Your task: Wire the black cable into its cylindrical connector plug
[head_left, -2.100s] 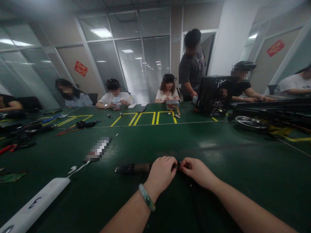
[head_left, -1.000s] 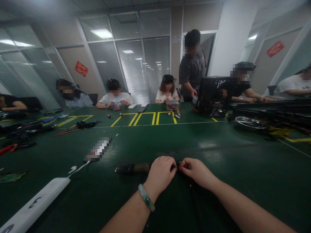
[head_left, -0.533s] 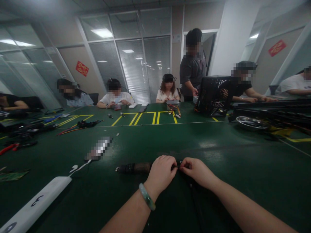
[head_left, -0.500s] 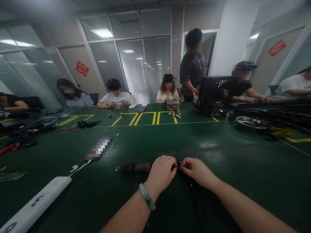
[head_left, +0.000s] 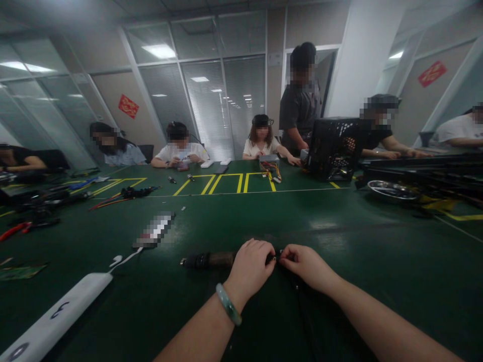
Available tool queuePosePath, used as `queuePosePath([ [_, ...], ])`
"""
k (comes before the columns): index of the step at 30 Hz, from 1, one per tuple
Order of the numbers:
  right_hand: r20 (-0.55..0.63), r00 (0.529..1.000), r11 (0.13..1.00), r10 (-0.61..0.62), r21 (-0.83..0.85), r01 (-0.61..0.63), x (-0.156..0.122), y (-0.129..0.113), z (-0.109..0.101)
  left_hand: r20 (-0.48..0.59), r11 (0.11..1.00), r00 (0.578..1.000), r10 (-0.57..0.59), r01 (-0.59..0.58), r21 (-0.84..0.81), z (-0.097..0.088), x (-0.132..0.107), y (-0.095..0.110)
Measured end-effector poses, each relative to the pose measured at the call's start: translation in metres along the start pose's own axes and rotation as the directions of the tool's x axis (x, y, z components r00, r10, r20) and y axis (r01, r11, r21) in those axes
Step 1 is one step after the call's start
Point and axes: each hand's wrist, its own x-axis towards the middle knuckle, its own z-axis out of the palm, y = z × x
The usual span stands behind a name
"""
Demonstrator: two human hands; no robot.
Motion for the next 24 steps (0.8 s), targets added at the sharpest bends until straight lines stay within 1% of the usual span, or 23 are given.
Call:
queuePosePath([
  [7,0.013,1.0,1.0,0.013,-0.006,-0.013,0.0009,0.0005,0.0006,0.019,1.0,1.0,-0.008,0.007,0.017,-0.0007,0.0002,0.0009],
  [13,0.01,1.0,1.0,0.004,0.0,-0.004,-0.0007,0.0002,0.0002,0.011,1.0,1.0,-0.012,0.012,-0.003,-0.0013,-0.0003,0.0006],
  [19,-0.006,1.0,1.0,-0.023,-0.016,0.023,0.0004,0.0016,0.0008,0.023,1.0,1.0,0.012,-0.012,0.008,0.001,0.0003,0.0005],
  [24,0.003,1.0,1.0,-0.005,-0.005,0.005,0.0002,0.0,0.0002,0.005,1.0,1.0,-0.019,0.019,0.004,-0.0008,0.0003,0.0007],
])
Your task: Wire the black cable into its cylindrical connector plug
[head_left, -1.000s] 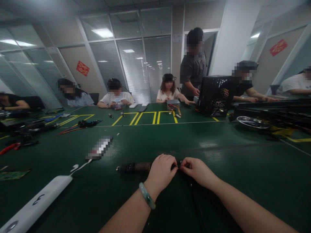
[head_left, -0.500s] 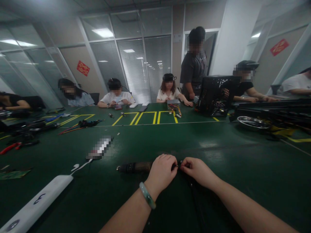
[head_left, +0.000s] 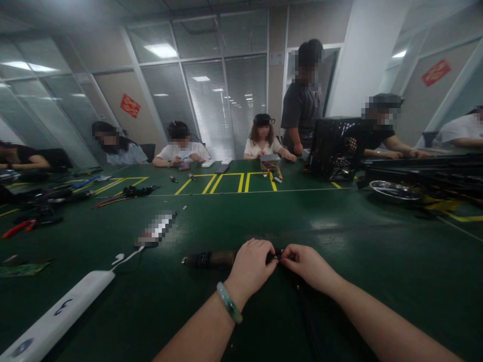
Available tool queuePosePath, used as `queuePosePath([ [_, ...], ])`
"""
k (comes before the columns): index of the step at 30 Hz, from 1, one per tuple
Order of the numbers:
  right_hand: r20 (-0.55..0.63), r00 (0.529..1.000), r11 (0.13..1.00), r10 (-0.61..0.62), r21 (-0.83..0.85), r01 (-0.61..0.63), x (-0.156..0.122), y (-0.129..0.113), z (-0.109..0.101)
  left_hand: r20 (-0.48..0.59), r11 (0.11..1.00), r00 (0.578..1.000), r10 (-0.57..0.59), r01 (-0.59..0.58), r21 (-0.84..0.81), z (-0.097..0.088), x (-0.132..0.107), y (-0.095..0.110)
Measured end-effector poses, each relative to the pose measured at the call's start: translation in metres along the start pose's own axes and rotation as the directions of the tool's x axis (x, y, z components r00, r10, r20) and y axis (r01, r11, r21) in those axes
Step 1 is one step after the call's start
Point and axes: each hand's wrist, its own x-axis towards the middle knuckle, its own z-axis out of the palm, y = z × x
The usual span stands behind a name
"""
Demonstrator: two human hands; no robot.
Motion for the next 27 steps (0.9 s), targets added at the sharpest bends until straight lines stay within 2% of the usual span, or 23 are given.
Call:
queuePosePath([
  [6,0.004,1.0,1.0,0.002,-0.006,-0.002,-0.0018,-0.0034,-0.0012,-0.021,0.999,0.999,0.029,-0.03,-0.023,0.0005,-0.0002,0.0009],
  [16,-0.011,1.0,1.0,0.008,0.003,-0.008,-0.0021,-0.0042,-0.0011,-0.011,0.999,1.0,0.014,-0.014,-0.03,0.0009,-0.0009,-0.0012],
  [27,-0.015,1.0,1.0,0.007,0.025,-0.007,-0.0021,-0.0036,0.0003,0.066,0.999,0.998,0.017,-0.014,-0.034,-0.0008,0.0002,-0.0015],
])
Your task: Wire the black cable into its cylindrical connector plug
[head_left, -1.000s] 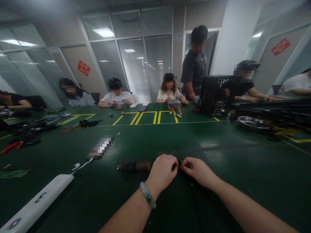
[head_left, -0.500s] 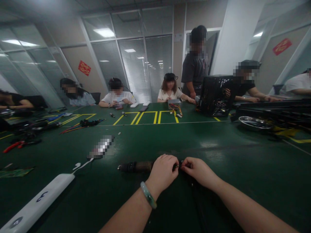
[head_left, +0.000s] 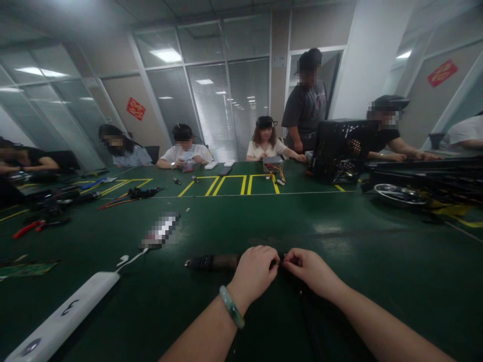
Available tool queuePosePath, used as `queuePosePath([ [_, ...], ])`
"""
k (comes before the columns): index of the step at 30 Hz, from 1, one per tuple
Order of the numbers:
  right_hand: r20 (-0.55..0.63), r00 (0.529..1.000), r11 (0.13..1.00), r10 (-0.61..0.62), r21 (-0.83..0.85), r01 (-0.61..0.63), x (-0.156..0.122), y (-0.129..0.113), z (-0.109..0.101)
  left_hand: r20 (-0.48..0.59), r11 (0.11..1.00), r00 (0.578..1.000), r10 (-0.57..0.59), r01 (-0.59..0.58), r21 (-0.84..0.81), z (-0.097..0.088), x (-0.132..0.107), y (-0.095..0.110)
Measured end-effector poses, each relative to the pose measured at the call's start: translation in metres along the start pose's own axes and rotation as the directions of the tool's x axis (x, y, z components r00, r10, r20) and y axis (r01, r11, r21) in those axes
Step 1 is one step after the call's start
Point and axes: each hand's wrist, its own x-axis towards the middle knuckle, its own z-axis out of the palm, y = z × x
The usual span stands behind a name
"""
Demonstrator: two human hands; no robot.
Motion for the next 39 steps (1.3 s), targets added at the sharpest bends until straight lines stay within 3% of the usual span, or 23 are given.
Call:
queuePosePath([
  [6,0.013,1.0,1.0,0.014,0.006,-0.014,-0.0019,-0.0045,-0.0026,0.004,0.999,0.999,-0.054,0.054,-0.004,0.0001,-0.0001,-0.0002],
  [14,0.017,1.0,1.0,0.016,-0.025,-0.015,-0.0003,-0.0023,0.0009,-0.018,1.0,1.0,0.011,-0.011,-0.01,0.0027,0.0007,-0.0009],
  [23,0.014,1.0,1.0,0.017,0.026,-0.017,0.0002,-0.0001,-0.0005,-0.023,1.0,1.0,-0.004,0.003,-0.021,0.0012,0.0002,0.0001],
  [39,0.018,1.0,1.0,0.012,-0.028,-0.011,-0.0015,-0.0028,-0.0015,-0.018,1.0,1.0,0.018,-0.018,0.01,0.0032,0.0018,-0.001],
])
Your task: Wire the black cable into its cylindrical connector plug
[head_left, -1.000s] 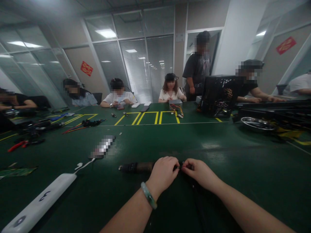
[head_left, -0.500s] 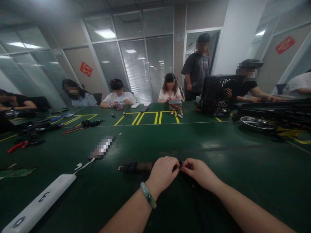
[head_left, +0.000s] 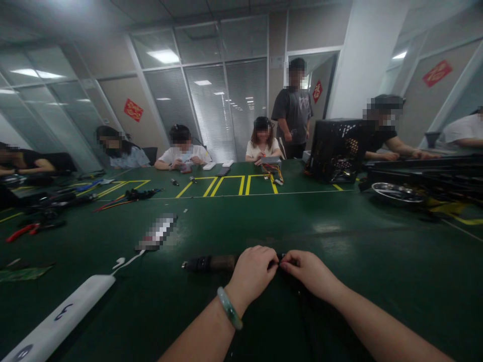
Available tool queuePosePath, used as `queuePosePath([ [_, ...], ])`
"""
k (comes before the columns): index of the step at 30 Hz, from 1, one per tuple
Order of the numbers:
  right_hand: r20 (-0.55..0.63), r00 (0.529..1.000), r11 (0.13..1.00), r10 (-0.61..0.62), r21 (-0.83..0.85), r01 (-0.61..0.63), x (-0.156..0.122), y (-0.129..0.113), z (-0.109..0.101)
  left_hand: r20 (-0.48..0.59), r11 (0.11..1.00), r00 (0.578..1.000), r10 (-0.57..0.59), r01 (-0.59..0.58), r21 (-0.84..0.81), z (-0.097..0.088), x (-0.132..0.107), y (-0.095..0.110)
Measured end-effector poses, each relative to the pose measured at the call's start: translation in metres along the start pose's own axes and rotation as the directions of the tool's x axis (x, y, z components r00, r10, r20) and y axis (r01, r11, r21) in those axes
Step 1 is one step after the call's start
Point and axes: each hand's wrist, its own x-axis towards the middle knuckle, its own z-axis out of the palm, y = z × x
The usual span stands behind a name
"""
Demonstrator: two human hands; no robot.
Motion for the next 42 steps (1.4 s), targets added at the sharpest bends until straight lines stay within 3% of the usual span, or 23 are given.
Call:
queuePosePath([
  [7,0.018,1.0,1.0,-0.016,0.007,0.016,0.0004,0.0016,0.0004,0.016,1.0,1.0,-0.002,0.002,0.005,-0.0016,-0.0015,0.0017],
  [13,-0.023,0.999,1.0,-0.027,-0.009,0.026,0.0014,0.0028,0.0018,0.02,0.996,0.996,-0.085,0.085,0.017,-0.0019,-0.0015,0.0011],
  [22,-0.027,0.998,0.998,-0.056,-0.015,0.055,0.0023,0.0059,0.0024,0.015,1.0,1.0,-0.019,0.019,-0.002,-0.0019,-0.0012,0.0012],
  [31,-0.02,0.998,0.998,-0.054,-0.012,0.054,0.0,-0.0012,-0.001,0.032,0.997,0.997,-0.07,0.07,-0.014,-0.0045,-0.0019,0.0023],
  [42,-0.026,0.999,0.999,-0.03,-0.018,0.029,0.0018,0.003,0.0013,0.018,0.999,0.998,-0.052,0.052,0.006,-0.0041,-0.0016,0.0038],
])
